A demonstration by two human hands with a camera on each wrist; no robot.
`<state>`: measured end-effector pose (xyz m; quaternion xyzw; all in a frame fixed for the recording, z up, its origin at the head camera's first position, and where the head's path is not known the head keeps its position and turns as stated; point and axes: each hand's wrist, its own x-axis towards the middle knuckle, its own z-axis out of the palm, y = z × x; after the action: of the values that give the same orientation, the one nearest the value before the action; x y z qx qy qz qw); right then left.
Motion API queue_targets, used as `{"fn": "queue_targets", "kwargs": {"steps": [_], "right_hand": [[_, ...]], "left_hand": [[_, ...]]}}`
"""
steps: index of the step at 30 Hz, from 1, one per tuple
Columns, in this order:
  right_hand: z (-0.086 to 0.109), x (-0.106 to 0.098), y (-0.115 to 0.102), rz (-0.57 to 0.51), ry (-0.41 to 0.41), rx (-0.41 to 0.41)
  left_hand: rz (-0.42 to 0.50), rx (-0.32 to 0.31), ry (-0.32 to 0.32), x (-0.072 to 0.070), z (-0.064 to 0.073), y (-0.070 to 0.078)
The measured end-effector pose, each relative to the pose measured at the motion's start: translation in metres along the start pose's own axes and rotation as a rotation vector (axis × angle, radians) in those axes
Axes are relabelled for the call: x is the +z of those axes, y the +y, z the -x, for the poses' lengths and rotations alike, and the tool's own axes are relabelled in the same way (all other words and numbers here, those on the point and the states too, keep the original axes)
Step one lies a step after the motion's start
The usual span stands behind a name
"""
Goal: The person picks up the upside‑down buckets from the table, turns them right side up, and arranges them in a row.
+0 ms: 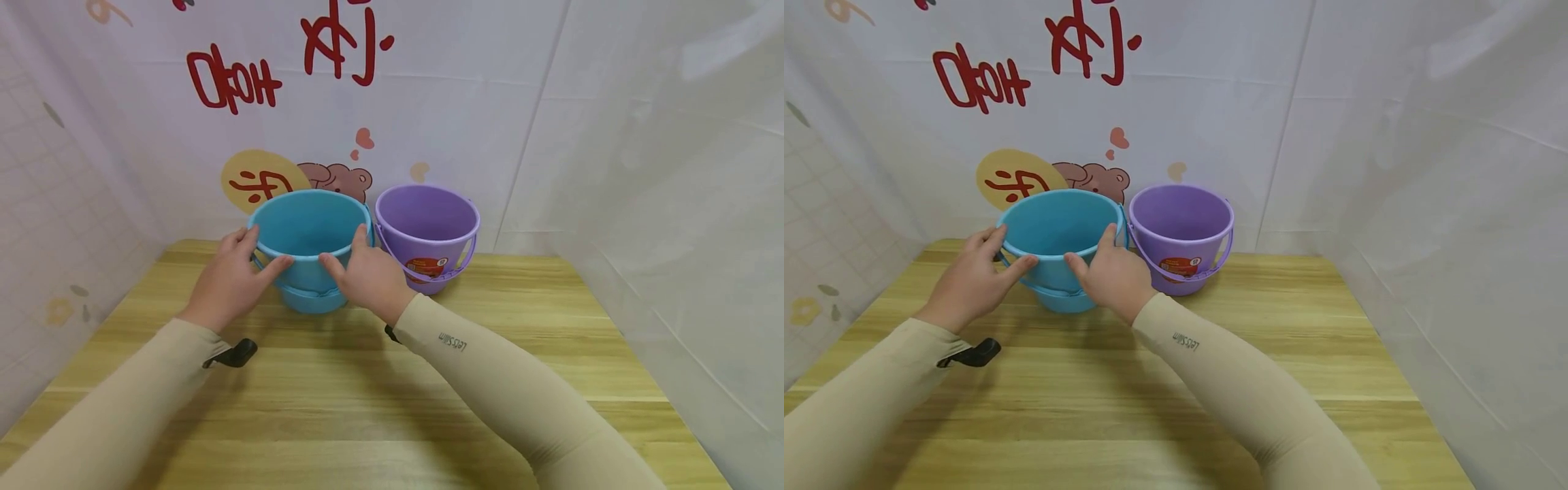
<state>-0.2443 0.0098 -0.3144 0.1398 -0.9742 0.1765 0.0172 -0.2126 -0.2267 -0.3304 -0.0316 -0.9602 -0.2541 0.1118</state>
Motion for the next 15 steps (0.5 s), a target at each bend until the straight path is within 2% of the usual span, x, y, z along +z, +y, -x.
{"fn": "queue_targets", "kwargs": {"steps": [5,11,15], "right_hand": [[-0.003,0.0,-0.002,-0.034,-0.024,-0.012],[-0.01,0.003,0.003,-0.018,0.045,-0.006],[-0.013,0.004,0.003,0.005,0.052,-0.01]], "left_hand": [[-0.023,-0.003,0.01,0.003,-0.003,0.003],[-0.032,0.013,0.058,0.009,-0.007,0.006],[-0.024,0.011,0.068,0.011,-0.009,0.008]]}}
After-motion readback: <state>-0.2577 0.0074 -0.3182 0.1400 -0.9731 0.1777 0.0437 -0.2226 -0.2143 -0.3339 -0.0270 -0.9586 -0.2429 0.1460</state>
